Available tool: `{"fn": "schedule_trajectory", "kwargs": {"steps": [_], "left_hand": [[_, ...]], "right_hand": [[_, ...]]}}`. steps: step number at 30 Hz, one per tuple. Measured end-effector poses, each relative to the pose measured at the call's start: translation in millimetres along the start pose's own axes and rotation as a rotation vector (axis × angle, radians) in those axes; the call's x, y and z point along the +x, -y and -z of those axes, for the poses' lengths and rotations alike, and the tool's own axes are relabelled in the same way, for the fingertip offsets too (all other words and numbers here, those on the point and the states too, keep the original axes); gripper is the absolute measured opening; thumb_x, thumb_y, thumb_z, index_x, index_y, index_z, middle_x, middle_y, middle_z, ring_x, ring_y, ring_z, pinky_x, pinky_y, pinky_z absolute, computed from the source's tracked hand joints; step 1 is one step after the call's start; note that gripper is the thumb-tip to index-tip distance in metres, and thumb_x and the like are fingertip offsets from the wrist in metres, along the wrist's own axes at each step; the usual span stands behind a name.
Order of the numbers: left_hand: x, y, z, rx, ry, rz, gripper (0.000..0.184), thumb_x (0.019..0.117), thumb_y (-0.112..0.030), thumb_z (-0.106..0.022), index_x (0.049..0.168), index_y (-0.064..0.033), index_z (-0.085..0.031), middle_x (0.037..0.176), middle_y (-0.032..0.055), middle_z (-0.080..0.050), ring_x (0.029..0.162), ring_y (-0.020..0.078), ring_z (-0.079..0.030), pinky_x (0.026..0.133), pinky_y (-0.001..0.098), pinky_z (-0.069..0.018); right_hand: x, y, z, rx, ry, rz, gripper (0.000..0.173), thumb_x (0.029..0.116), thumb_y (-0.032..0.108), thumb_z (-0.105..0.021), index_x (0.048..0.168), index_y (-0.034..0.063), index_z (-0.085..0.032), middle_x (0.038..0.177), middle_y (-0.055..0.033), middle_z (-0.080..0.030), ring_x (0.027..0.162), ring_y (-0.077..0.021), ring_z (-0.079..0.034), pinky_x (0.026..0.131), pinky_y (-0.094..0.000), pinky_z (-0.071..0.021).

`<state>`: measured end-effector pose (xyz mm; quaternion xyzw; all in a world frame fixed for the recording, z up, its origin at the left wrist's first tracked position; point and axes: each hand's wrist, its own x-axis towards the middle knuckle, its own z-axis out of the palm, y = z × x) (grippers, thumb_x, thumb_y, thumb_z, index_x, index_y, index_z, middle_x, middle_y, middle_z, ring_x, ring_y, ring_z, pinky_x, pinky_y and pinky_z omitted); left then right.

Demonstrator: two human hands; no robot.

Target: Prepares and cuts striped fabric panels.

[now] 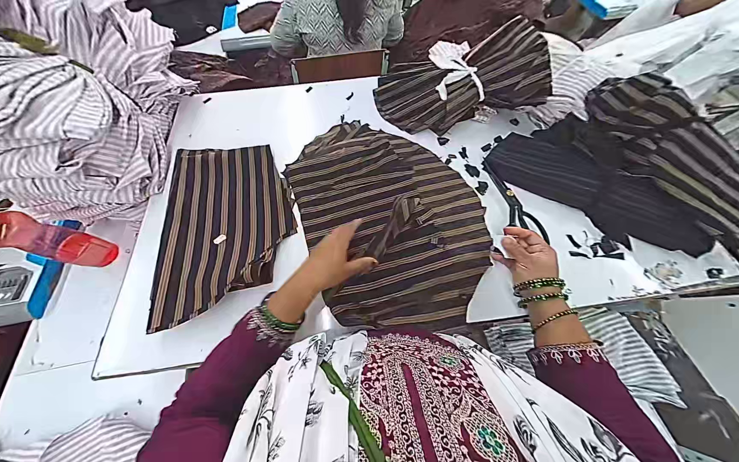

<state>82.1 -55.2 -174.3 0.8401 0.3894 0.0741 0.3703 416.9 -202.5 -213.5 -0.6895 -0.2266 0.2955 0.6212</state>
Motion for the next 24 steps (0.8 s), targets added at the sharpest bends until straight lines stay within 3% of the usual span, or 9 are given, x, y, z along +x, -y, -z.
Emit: {"fn": "schedule_trajectory", "kwargs": {"steps": [5, 9, 11, 14, 18, 20, 22, 23, 24], "left_hand": [[35.0, -39.8, -38.3, 0.084, 0.004, 0.096, 0.076, 0.0962, -0.045, -0.068, 0.154, -0.0030, -0.041, 0.147, 0.0222, -0.053, 0.136, 0.0386, -0.051, 0.112, 0.0582, -0.0378], [41.3, -63.6, -39.9, 0.038, -0.054, -0.069, 0.025, 0.1031, -0.013, -0.055, 0.118, 0.0027, -0.068, 0.106, 0.0207, -0.071, 0.099, 0.0339, -0.068, 0.089, 0.0531, -0.0520], [39.9, -82.3, -40.2, -0.067, 0.127, -0.133, 0.026, 0.1055, -0.014, -0.052, 0.120, 0.0021, -0.068, 0.103, 0.0170, -0.072, 0.089, 0.0253, -0.069, 0.084, 0.0446, -0.0551], [38.7, -102.7, -44.6, -0.127, 0.386, -0.268, 0.035, 0.1073, -0.018, -0.051, 0.135, 0.0005, -0.060, 0.118, 0.0148, -0.071, 0.097, 0.0191, -0.071, 0.090, 0.0368, -0.0567], [41.2, -83.6, -51.9, 0.009, -0.072, -0.208, 0.033, 0.1035, -0.019, -0.058, 0.129, 0.0003, -0.066, 0.118, 0.0185, -0.070, 0.102, 0.0291, -0.069, 0.093, 0.0474, -0.0551], [42.0, -68.0, -49.0, 0.106, -0.107, -0.066, 0.053, 0.0995, -0.033, -0.066, 0.143, -0.0031, -0.055, 0.141, 0.0203, -0.058, 0.128, 0.0357, -0.058, 0.107, 0.0570, -0.0448], [44.6, -44.0, -50.3, 0.217, 0.039, 0.087, 0.083, 0.0950, -0.053, -0.066, 0.159, -0.0089, -0.036, 0.165, 0.0175, -0.031, 0.154, 0.0376, -0.026, 0.119, 0.0681, -0.0194], [48.3, -26.9, -51.8, 0.276, 0.089, 0.128, 0.090, 0.0943, -0.060, -0.062, 0.162, -0.0125, -0.029, 0.171, 0.0140, -0.016, 0.159, 0.0365, -0.008, 0.119, 0.0721, -0.0030], [53.1, -8.3, -51.1, 0.347, 0.061, 0.126, 0.089, 0.0939, -0.065, -0.058, 0.163, -0.0161, -0.030, 0.172, 0.0118, -0.013, 0.159, 0.0359, -0.004, 0.118, 0.0726, 0.0023]], "right_hand": [[2.0, 4.1, 12.6, 0.097, 0.160, -0.136, 0.013, 0.1048, 0.001, -0.047, 0.113, 0.0035, -0.057, 0.084, 0.0014, -0.065, 0.068, -0.0065, -0.065, 0.061, -0.0232, -0.0575], [-9.4, 18.2, 4.9, -0.090, 0.356, -0.098, 0.015, 0.0887, -0.007, -0.060, 0.097, 0.0045, -0.056, 0.074, 0.0049, -0.058, 0.050, -0.0001, -0.046, 0.047, -0.0160, -0.0390], [-12.4, 22.7, -0.5, -0.152, 0.358, 0.004, 0.017, 0.0841, -0.007, -0.064, 0.096, 0.0036, -0.058, 0.073, 0.0053, -0.057, 0.051, 0.0007, -0.046, 0.049, -0.0158, -0.0398], [-3.0, 28.6, -3.4, -0.159, 0.306, 0.154, 0.014, 0.0833, -0.004, -0.063, 0.094, 0.0040, -0.059, 0.071, 0.0054, -0.055, 0.053, 0.0000, -0.049, 0.053, -0.0166, -0.0438], [23.6, 28.8, -9.0, -0.211, 0.379, 0.249, 0.017, 0.0871, 0.000, -0.064, 0.104, -0.0012, -0.062, 0.074, 0.0006, -0.057, 0.055, -0.0029, -0.051, 0.055, -0.0215, -0.0481], [35.3, 30.6, -18.7, -0.367, 0.481, 0.236, 0.021, 0.0924, 0.002, -0.065, 0.112, -0.0047, -0.063, 0.087, -0.0106, -0.061, 0.063, -0.0125, -0.055, 0.062, -0.0318, -0.0502], [45.8, 28.3, -33.2, -0.527, 0.611, 0.148, 0.024, 0.0963, 0.006, -0.067, 0.118, -0.0044, -0.064, 0.110, -0.0217, -0.065, 0.083, -0.0260, -0.065, 0.078, -0.0449, -0.0559], [49.2, 25.2, -41.7, -0.574, 0.649, 0.097, 0.025, 0.0969, 0.008, -0.067, 0.119, -0.0039, -0.065, 0.114, -0.0229, -0.065, 0.089, -0.0285, -0.066, 0.085, -0.0469, -0.0542], [51.4, 23.5, -49.8, -0.601, 0.670, 0.069, 0.025, 0.0979, 0.009, -0.067, 0.120, -0.0033, -0.064, 0.115, -0.0224, -0.065, 0.090, -0.0273, -0.067, 0.086, -0.0445, -0.0556]]}}
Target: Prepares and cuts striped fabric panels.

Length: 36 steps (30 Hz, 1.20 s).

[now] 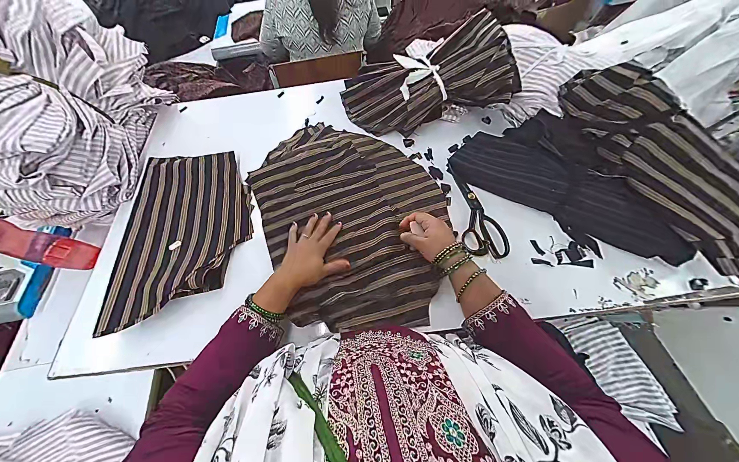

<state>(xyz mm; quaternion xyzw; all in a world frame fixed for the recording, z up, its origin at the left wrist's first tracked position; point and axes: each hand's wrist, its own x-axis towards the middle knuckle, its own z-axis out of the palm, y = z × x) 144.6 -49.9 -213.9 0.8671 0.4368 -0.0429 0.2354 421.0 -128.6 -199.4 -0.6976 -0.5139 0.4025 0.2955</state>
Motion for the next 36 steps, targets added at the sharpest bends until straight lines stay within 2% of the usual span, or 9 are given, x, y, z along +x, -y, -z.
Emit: {"fn": "schedule_trajectory", "kwargs": {"steps": [4, 10, 14, 16, 18, 21, 27, 31, 36], "left_hand": [[34.0, 50.9, 14.7, 0.062, -0.135, -0.002, 0.076, 0.0989, -0.054, -0.059, 0.162, -0.0192, -0.033, 0.171, 0.0133, -0.017, 0.159, 0.0377, -0.008, 0.118, 0.0727, -0.0014], [-8.5, 18.2, 3.7, 0.004, -0.044, -0.205, 0.093, 0.0884, -0.062, -0.067, 0.160, -0.0120, -0.036, 0.168, 0.0219, -0.021, 0.156, 0.0477, -0.010, 0.114, 0.0795, -0.0027], [-75.8, -1.9, -14.1, -0.298, 0.278, -0.642, 0.046, 0.0960, -0.014, -0.064, 0.142, -0.0116, -0.063, 0.157, 0.0165, -0.047, 0.150, 0.0450, -0.033, 0.115, 0.0779, -0.0111], [-87.9, 5.1, 6.3, -0.383, 0.483, -0.652, 0.037, 0.1015, -0.009, -0.052, 0.136, -0.0054, -0.066, 0.146, 0.0151, -0.059, 0.142, 0.0370, -0.049, 0.120, 0.0657, -0.0239], [-87.8, 13.9, 36.5, -0.414, 0.604, -0.601, 0.034, 0.1026, -0.016, -0.054, 0.130, -0.0033, -0.070, 0.129, 0.0141, -0.070, 0.121, 0.0296, -0.067, 0.107, 0.0534, -0.0471], [-68.3, 9.3, 64.9, -0.381, 0.355, -0.622, 0.029, 0.1022, -0.022, -0.054, 0.107, -0.0044, -0.077, 0.096, 0.0084, -0.076, 0.086, 0.0183, -0.073, 0.081, 0.0454, -0.0583], [57.5, -10.4, 75.4, -0.190, -0.222, -0.276, 0.026, 0.1013, -0.012, -0.061, 0.124, -0.0030, -0.070, 0.128, 0.0174, -0.068, 0.124, 0.0336, -0.062, 0.108, 0.0553, -0.0432], [112.2, 11.5, 41.0, -0.150, -0.300, -0.098, 0.042, 0.1009, -0.028, -0.064, 0.136, -0.0053, -0.064, 0.148, 0.0179, -0.055, 0.144, 0.0362, -0.044, 0.120, 0.0638, -0.0210], [104.1, 30.2, 19.5, -0.288, -0.512, -0.218, 0.025, 0.0944, -0.015, -0.067, 0.110, 0.0028, -0.073, 0.134, 0.0221, -0.064, 0.138, 0.0410, -0.050, 0.119, 0.0612, -0.0263]], "right_hand": [[21.4, 10.6, -20.5, 0.032, 0.019, 0.042, 0.022, 0.0974, 0.006, -0.067, 0.117, -0.0031, -0.065, 0.106, -0.0201, -0.068, 0.082, -0.0240, -0.069, 0.080, -0.0407, -0.0580], [20.6, 23.6, -14.4, 0.012, 0.043, -0.040, 0.024, 0.1003, 0.010, -0.062, 0.119, -0.0056, -0.063, 0.109, -0.0215, -0.067, 0.090, -0.0243, -0.069, 0.087, -0.0405, -0.0563], [-19.7, -0.5, -11.9, 0.073, 0.140, -0.017, 0.021, 0.0951, 0.008, -0.065, 0.109, -0.0076, -0.063, 0.100, -0.0164, -0.066, 0.082, -0.0185, -0.066, 0.080, -0.0376, -0.0564], [-41.0, -4.1, -10.9, 0.115, 0.266, -0.018, 0.017, 0.0930, 0.007, -0.066, 0.102, -0.0069, -0.063, 0.102, -0.0130, -0.066, 0.082, -0.0139, -0.065, 0.079, -0.0332, -0.0571], [-48.5, -0.8, -4.6, 0.068, 0.414, 0.004, 0.016, 0.0932, 0.009, -0.066, 0.099, -0.0059, -0.064, 0.097, -0.0113, -0.066, 0.080, -0.0135, -0.064, 0.077, -0.0333, -0.0549], [-32.0, 21.5, 15.3, 0.030, 0.381, 0.020, 0.021, 0.1007, 0.007, -0.055, 0.111, -0.0089, -0.063, 0.108, -0.0179, -0.067, 0.091, -0.0222, -0.069, 0.082, -0.0416, -0.0594], [62.4, 60.0, 9.1, -0.080, 0.013, 0.228, 0.026, 0.1059, 0.003, -0.044, 0.117, -0.0071, -0.065, 0.107, -0.0183, -0.067, 0.084, -0.0185, -0.065, 0.076, -0.0344, -0.0550], [130.2, 51.3, -11.2, -0.402, -0.019, 0.362, 0.027, 0.1019, 0.004, -0.054, 0.121, 0.0015, -0.073, 0.135, -0.0184, -0.064, 0.133, -0.0324, -0.056, 0.114, -0.0488, -0.0418], [140.6, 58.9, -18.0, -0.505, 0.081, 0.265, 0.031, 0.1063, 0.009, -0.047, 0.127, 0.0045, -0.070, 0.135, -0.0181, -0.064, 0.128, -0.0325, -0.059, 0.109, -0.0490, -0.0443]]}}
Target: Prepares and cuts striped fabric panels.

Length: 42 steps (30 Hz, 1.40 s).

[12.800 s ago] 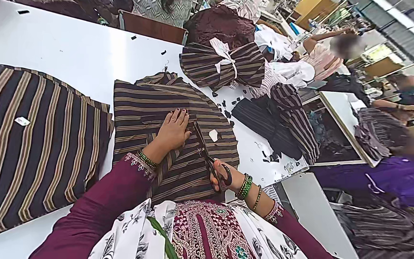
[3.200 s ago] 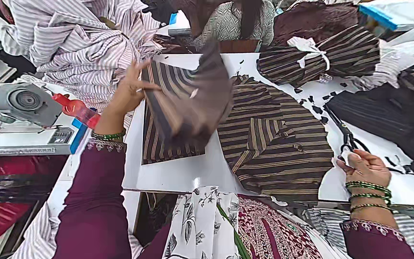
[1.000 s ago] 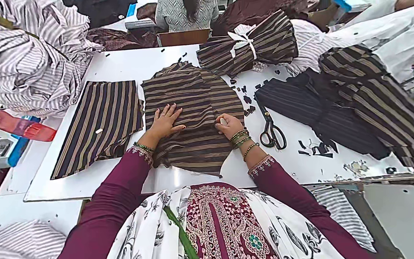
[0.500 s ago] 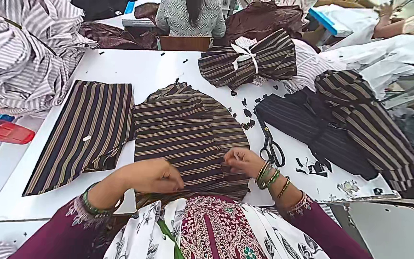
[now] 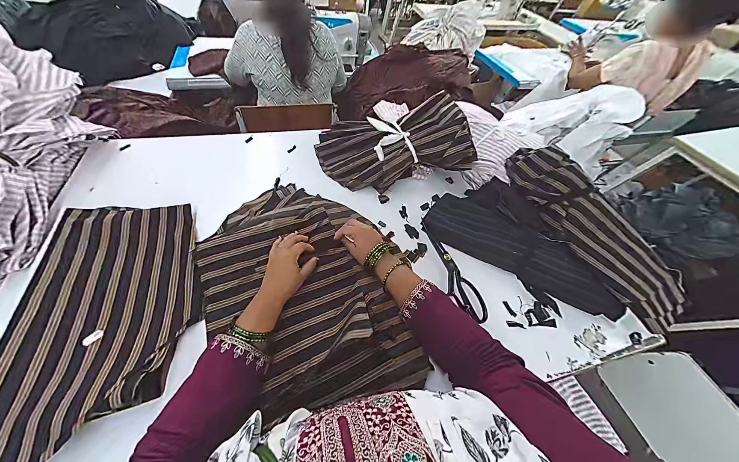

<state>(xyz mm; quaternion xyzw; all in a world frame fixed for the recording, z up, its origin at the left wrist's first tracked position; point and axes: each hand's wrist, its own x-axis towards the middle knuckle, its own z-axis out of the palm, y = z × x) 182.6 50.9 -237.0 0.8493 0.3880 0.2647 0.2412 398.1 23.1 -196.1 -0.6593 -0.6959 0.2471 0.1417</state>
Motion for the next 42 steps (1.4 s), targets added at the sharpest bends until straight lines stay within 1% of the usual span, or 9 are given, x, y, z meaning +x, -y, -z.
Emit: {"fn": "schedule_trajectory", "kwargs": {"steps": [3, 8, 13, 23, 28, 34, 37, 39, 42], "left_hand": [[-5.0, 5.3, 5.3, -0.063, -0.069, 0.005, 0.013, 0.0889, -0.006, -0.067, 0.098, 0.0025, -0.073, 0.124, 0.0199, -0.070, 0.126, 0.0389, -0.061, 0.111, 0.0590, -0.0390], [-2.6, 8.0, 7.2, 0.018, 0.006, 0.013, 0.041, 0.0896, -0.015, -0.068, 0.125, 0.0058, -0.066, 0.119, 0.0304, -0.066, 0.117, 0.0531, -0.059, 0.102, 0.0701, -0.0396], [-6.3, 20.8, 6.6, -0.069, -0.070, -0.081, 0.023, 0.0806, -0.017, -0.061, 0.085, 0.0051, -0.069, 0.105, 0.0277, -0.067, 0.106, 0.0505, -0.060, 0.090, 0.0680, -0.0411], [-6.2, 29.8, 3.2, -0.151, -0.033, -0.111, 0.025, 0.0818, -0.018, -0.054, 0.083, 0.0009, -0.070, 0.106, 0.0151, -0.076, 0.122, 0.0404, -0.062, 0.111, 0.0623, -0.0320], [-5.8, 28.3, 2.2, -0.141, -0.032, -0.094, 0.027, 0.0835, -0.019, -0.053, 0.086, 0.0012, -0.071, 0.108, 0.0150, -0.076, 0.125, 0.0412, -0.061, 0.112, 0.0647, -0.0311], [-6.0, 21.7, 6.0, -0.174, -0.027, -0.013, 0.051, 0.0836, -0.020, -0.056, 0.126, 0.0070, -0.059, 0.112, 0.0243, -0.070, 0.111, 0.0414, -0.064, 0.098, 0.0632, -0.0429], [-9.5, 22.1, 3.1, -0.010, -0.069, 0.009, 0.093, 0.0854, -0.046, -0.058, 0.153, 0.0109, -0.030, 0.144, 0.0312, -0.052, 0.138, 0.0491, -0.045, 0.113, 0.0642, -0.0337], [-22.2, 14.5, 2.1, 0.217, -0.026, 0.049, 0.116, 0.0862, -0.071, -0.047, 0.156, 0.0166, -0.017, 0.161, 0.0393, -0.022, 0.150, 0.0604, -0.015, 0.118, 0.0728, -0.0131], [-49.3, -4.8, -2.7, 0.371, 0.071, -0.009, 0.117, 0.0884, -0.080, -0.032, 0.151, 0.0186, -0.029, 0.158, 0.0416, -0.025, 0.147, 0.0624, -0.022, 0.114, 0.0757, -0.0196]], "right_hand": [[1.4, 3.5, -5.0, 0.013, -0.018, -0.032, 0.030, 0.1060, 0.009, -0.049, 0.128, 0.0066, -0.070, 0.130, -0.0193, -0.065, 0.123, -0.0349, -0.062, 0.105, -0.0512, -0.0473], [-6.1, 7.1, 2.5, -0.032, 0.029, -0.060, 0.037, 0.1016, -0.001, -0.047, 0.132, 0.0073, -0.066, 0.147, -0.0180, -0.055, 0.128, -0.0364, -0.059, 0.103, -0.0569, -0.0476], [-13.4, 7.7, 7.7, 0.006, -0.051, 0.029, 0.036, 0.0986, -0.010, -0.045, 0.124, -0.0003, -0.068, 0.138, -0.0221, -0.059, 0.119, -0.0376, -0.063, 0.098, -0.0525, -0.0509], [-26.4, 6.6, 12.6, 0.097, 0.000, -0.013, 0.026, 0.1031, 0.012, -0.058, 0.121, -0.0030, -0.069, 0.128, -0.0260, -0.060, 0.116, -0.0363, -0.061, 0.101, -0.0467, -0.0480], [-34.6, 18.0, 9.9, 0.191, 0.068, 0.119, 0.054, 0.0933, 0.038, -0.075, 0.124, -0.0056, -0.067, 0.123, -0.0284, -0.061, 0.119, -0.0370, -0.057, 0.104, -0.0456, -0.0442], [-3.7, 15.5, 0.1, 0.034, 0.022, 0.191, 0.031, 0.1037, 0.020, -0.061, 0.113, -0.0068, -0.071, 0.124, -0.0272, -0.062, 0.120, -0.0371, -0.060, 0.103, -0.0471, -0.0465], [7.5, 12.2, 1.3, -0.008, 0.083, 0.057, 0.042, 0.1075, 0.031, -0.053, 0.120, -0.0064, -0.067, 0.132, -0.0258, -0.059, 0.125, -0.0364, -0.058, 0.105, -0.0501, -0.0456], [9.0, 16.4, 4.1, -0.043, 0.145, 0.012, 0.041, 0.1081, 0.030, -0.051, 0.125, -0.0058, -0.065, 0.137, -0.0254, -0.057, 0.128, -0.0366, -0.056, 0.105, -0.0523, -0.0452], [8.0, 19.0, 7.2, -0.049, 0.151, -0.020, 0.038, 0.1071, 0.025, -0.051, 0.124, -0.0055, -0.065, 0.137, -0.0248, -0.057, 0.127, -0.0367, -0.057, 0.103, -0.0536, -0.0458]]}}
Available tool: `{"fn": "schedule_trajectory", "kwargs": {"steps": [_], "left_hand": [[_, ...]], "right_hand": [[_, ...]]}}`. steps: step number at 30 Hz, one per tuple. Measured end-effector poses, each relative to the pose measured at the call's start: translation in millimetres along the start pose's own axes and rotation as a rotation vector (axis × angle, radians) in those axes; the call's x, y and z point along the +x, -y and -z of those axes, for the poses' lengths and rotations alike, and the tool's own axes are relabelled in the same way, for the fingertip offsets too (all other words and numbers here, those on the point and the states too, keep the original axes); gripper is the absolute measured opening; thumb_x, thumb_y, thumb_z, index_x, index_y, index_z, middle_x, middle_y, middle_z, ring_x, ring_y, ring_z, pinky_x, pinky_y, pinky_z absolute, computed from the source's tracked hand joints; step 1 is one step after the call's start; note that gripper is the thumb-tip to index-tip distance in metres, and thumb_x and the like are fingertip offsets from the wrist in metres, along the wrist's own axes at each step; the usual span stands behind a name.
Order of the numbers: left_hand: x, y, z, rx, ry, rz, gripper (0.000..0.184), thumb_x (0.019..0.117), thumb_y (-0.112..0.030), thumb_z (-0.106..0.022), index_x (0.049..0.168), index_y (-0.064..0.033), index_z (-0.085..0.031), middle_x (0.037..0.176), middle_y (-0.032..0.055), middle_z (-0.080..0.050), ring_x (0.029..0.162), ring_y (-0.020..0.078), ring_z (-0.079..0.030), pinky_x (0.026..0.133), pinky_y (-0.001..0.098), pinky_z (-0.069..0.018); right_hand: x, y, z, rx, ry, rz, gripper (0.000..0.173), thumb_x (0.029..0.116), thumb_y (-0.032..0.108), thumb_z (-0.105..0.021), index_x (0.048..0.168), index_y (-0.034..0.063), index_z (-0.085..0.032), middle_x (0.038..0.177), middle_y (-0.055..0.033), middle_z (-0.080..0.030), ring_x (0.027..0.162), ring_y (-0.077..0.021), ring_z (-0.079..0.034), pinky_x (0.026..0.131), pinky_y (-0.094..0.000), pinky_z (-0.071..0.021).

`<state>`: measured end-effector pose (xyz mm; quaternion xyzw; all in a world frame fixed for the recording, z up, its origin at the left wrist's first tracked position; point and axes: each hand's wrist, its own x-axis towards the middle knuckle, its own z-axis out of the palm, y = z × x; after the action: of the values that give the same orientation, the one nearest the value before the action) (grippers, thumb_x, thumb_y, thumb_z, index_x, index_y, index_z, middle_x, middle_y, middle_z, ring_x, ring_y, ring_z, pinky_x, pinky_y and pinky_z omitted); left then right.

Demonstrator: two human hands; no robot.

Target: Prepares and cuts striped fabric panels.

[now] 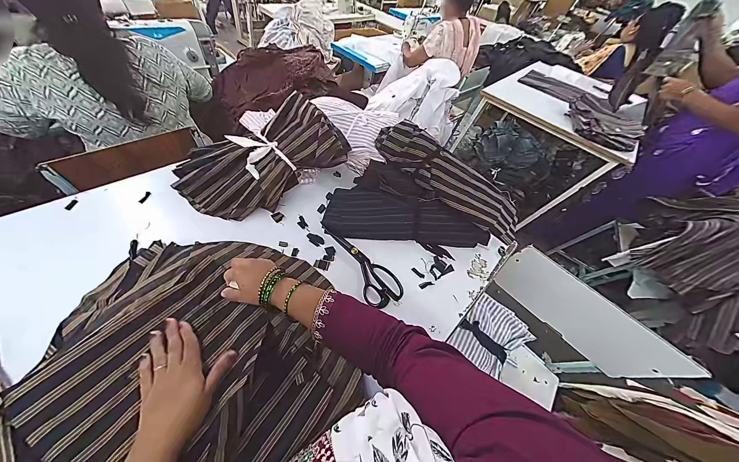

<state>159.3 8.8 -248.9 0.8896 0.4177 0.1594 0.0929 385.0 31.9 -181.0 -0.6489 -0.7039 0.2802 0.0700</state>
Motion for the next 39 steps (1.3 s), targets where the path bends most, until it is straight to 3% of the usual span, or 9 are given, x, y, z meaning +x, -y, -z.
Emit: {"fn": "schedule_trajectory", "kwargs": {"steps": [2, 6, 13, 20, 23, 29, 31, 36, 39], "left_hand": [[-7.8, -14.6, 6.7, 0.028, 0.073, -0.068, 0.112, 0.0900, -0.077, -0.030, 0.149, 0.0183, -0.035, 0.157, 0.0397, -0.031, 0.145, 0.0613, -0.028, 0.113, 0.0735, -0.0250], [23.8, -24.2, 22.1, 0.023, 0.314, -0.133, 0.088, 0.0920, -0.033, -0.073, 0.151, 0.0173, -0.031, 0.160, 0.0380, -0.025, 0.149, 0.0553, -0.026, 0.118, 0.0676, -0.0208], [47.3, -4.9, -22.4, -0.046, 0.040, -0.253, 0.072, 0.0974, -0.041, -0.052, 0.143, 0.0151, -0.049, 0.152, 0.0343, -0.044, 0.141, 0.0537, -0.042, 0.111, 0.0697, -0.0321], [40.1, -28.5, -8.2, -0.039, 0.076, -0.115, 0.046, 0.1028, -0.004, -0.041, 0.147, 0.0058, -0.050, 0.157, 0.0240, -0.044, 0.146, 0.0457, -0.040, 0.117, 0.0648, -0.0275], [43.9, -40.1, 6.3, -0.046, 0.251, 0.013, 0.049, 0.1047, -0.006, -0.041, 0.153, 0.0002, -0.043, 0.164, 0.0187, -0.034, 0.153, 0.0421, -0.027, 0.121, 0.0639, -0.0179], [63.9, -62.5, 30.3, -0.036, 0.604, 0.190, 0.062, 0.1087, -0.017, -0.043, 0.165, -0.0095, -0.017, 0.172, 0.0140, -0.009, 0.158, 0.0425, -0.003, 0.118, 0.0738, -0.0030], [71.6, -65.9, 31.4, -0.006, 0.680, 0.221, 0.079, 0.1048, -0.042, -0.054, 0.166, -0.0145, -0.012, 0.173, 0.0163, -0.003, 0.157, 0.0460, 0.001, 0.115, 0.0782, -0.0034], [76.9, -74.3, 27.0, 0.023, 0.703, 0.263, 0.106, 0.0856, -0.080, -0.056, 0.166, -0.0288, -0.008, 0.171, 0.0231, 0.005, 0.154, 0.0544, 0.005, 0.111, 0.0823, -0.0032], [76.0, -78.3, 22.7, 0.016, 0.653, 0.229, 0.115, 0.0826, -0.082, -0.057, 0.166, -0.0162, -0.012, 0.169, 0.0278, 0.001, 0.154, 0.0542, 0.002, 0.116, 0.0772, -0.0032]], "right_hand": [[-0.5, 2.5, -0.3, -0.001, 0.003, -0.017, 0.036, 0.1062, 0.023, -0.051, 0.123, -0.0053, -0.066, 0.137, -0.0246, -0.057, 0.126, -0.0371, -0.058, 0.101, -0.0547, -0.0463], [-1.5, 5.1, -3.7, 0.010, -0.044, -0.039, 0.035, 0.1051, 0.023, -0.052, 0.124, -0.0038, -0.066, 0.136, -0.0227, -0.058, 0.124, -0.0357, -0.059, 0.098, -0.0546, -0.0485], [-3.4, -17.7, -19.5, 0.129, -0.235, 0.148, 0.034, 0.1046, 0.023, -0.057, 0.115, -0.0078, -0.069, 0.123, -0.0261, -0.064, 0.119, -0.0375, -0.062, 0.101, -0.0511, -0.0477], [-6.8, -8.8, -6.2, 0.156, -0.198, -0.225, 0.038, 0.1034, 0.025, -0.059, 0.132, 0.0010, -0.065, 0.139, -0.0219, -0.059, 0.132, -0.0367, -0.056, 0.110, -0.0549, -0.0439], [-8.6, -22.6, -0.8, 0.389, -0.370, -0.210, 0.035, 0.0915, 0.014, -0.075, 0.121, -0.0036, -0.068, 0.123, -0.0264, -0.065, 0.118, -0.0401, -0.061, 0.102, -0.0568, -0.0484], [-21.8, -20.4, 14.7, 0.654, -0.345, -0.211, 0.038, 0.0983, -0.002, -0.060, 0.136, 0.0004, -0.057, 0.123, -0.0205, -0.064, 0.087, -0.0248, -0.066, 0.076, -0.0408, -0.0552], [-18.6, -15.6, 13.4, 0.676, -0.361, -0.206, 0.038, 0.0994, 0.001, -0.063, 0.136, 0.0008, -0.055, 0.110, -0.0185, -0.068, 0.077, -0.0214, -0.066, 0.071, -0.0375, -0.0562], [-10.2, -2.2, 14.7, 0.454, -0.381, -0.173, 0.027, 0.1029, 0.007, -0.060, 0.128, -0.0004, -0.065, 0.116, -0.0226, -0.068, 0.092, -0.0319, -0.071, 0.086, -0.0483, -0.0587], [-4.3, 2.9, 13.3, 0.276, -0.359, -0.160, 0.020, 0.1009, 0.011, -0.065, 0.118, 0.0013, -0.069, 0.098, -0.0202, -0.071, 0.077, -0.0313, -0.070, 0.077, -0.0509, -0.0582]]}}
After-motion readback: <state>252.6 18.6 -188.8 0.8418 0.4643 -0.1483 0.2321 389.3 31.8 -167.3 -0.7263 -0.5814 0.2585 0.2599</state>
